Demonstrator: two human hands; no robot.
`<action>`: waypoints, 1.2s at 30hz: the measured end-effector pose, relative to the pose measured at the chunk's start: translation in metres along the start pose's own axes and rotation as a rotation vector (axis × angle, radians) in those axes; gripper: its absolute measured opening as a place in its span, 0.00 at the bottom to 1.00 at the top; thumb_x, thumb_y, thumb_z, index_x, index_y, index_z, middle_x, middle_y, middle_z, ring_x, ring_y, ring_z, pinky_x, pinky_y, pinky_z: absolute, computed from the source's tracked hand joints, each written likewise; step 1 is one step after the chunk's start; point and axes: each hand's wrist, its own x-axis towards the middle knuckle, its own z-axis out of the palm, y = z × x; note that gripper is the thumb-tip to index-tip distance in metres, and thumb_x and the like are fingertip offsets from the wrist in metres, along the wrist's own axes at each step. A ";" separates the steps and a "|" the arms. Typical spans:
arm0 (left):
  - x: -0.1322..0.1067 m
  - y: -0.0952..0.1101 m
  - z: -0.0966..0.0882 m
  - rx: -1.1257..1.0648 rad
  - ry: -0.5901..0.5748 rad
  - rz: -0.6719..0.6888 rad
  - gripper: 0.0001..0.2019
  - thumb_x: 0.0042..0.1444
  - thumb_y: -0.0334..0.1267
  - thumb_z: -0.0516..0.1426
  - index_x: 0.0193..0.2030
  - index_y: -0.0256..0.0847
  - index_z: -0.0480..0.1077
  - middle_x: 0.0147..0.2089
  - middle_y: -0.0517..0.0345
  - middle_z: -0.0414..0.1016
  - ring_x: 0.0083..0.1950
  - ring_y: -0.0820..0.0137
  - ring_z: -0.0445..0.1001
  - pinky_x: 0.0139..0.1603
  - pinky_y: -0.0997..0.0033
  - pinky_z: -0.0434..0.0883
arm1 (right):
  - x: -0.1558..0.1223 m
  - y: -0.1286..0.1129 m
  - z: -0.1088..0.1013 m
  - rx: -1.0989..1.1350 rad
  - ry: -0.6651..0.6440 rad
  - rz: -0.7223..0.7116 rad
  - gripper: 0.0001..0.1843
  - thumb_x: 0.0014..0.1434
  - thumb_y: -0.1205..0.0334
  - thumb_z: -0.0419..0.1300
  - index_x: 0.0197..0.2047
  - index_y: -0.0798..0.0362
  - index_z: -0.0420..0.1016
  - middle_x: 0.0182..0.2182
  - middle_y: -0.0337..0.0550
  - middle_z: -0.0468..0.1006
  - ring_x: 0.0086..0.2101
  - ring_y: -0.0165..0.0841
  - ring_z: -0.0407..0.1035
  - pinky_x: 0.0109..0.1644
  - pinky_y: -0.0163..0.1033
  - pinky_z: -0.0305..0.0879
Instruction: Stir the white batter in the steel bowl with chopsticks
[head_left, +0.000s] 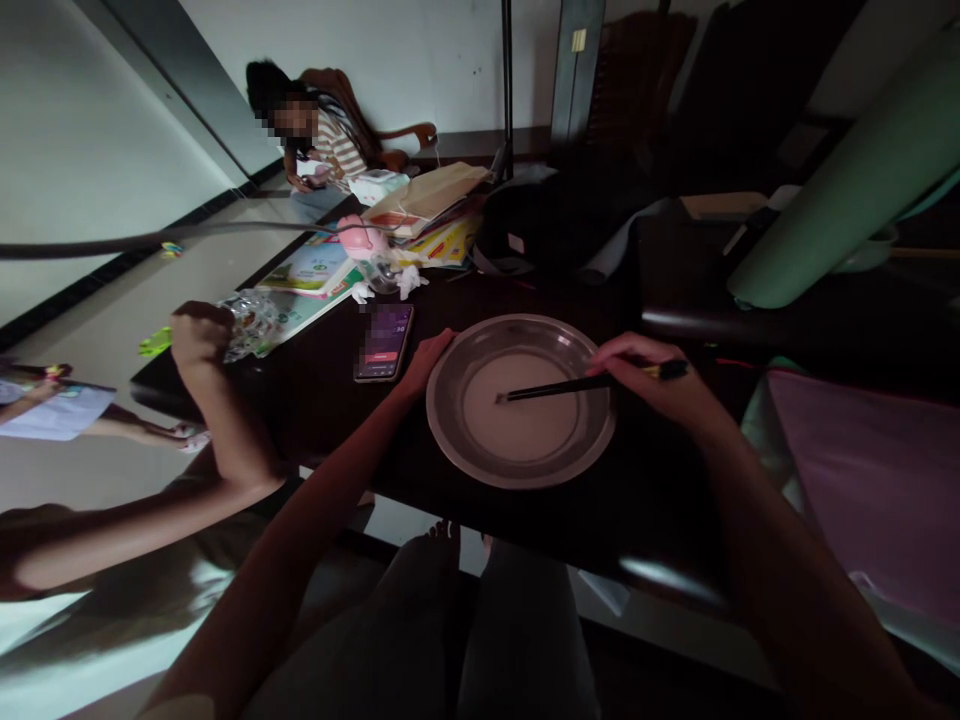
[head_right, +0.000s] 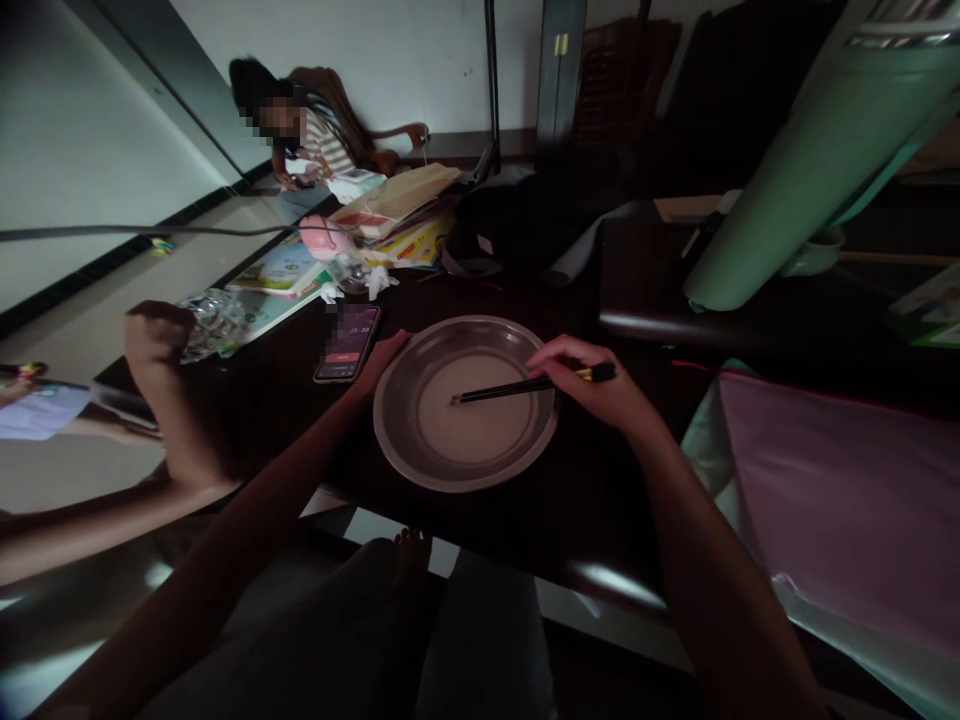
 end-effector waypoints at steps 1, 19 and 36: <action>0.000 0.000 0.000 0.001 0.002 0.003 0.32 0.62 0.61 0.45 0.42 0.36 0.79 0.40 0.49 0.82 0.48 0.59 0.77 0.49 0.63 0.73 | 0.000 0.000 0.001 -0.013 0.008 -0.007 0.05 0.60 0.58 0.61 0.36 0.46 0.77 0.32 0.40 0.82 0.35 0.37 0.78 0.39 0.43 0.74; 0.000 -0.004 0.000 -0.021 0.010 -0.005 0.26 0.64 0.54 0.44 0.40 0.39 0.78 0.40 0.54 0.81 0.44 0.64 0.75 0.47 0.69 0.72 | -0.001 0.001 -0.012 -0.010 0.135 0.053 0.04 0.59 0.58 0.61 0.35 0.47 0.77 0.28 0.40 0.82 0.32 0.36 0.79 0.38 0.42 0.73; -0.007 -0.007 -0.002 0.284 0.341 0.113 0.34 0.68 0.57 0.35 0.42 0.43 0.78 0.40 0.52 0.81 0.52 0.61 0.75 0.57 0.59 0.66 | -0.003 -0.002 -0.012 -0.066 0.087 0.040 0.05 0.61 0.57 0.60 0.36 0.46 0.77 0.31 0.39 0.83 0.35 0.36 0.79 0.40 0.43 0.74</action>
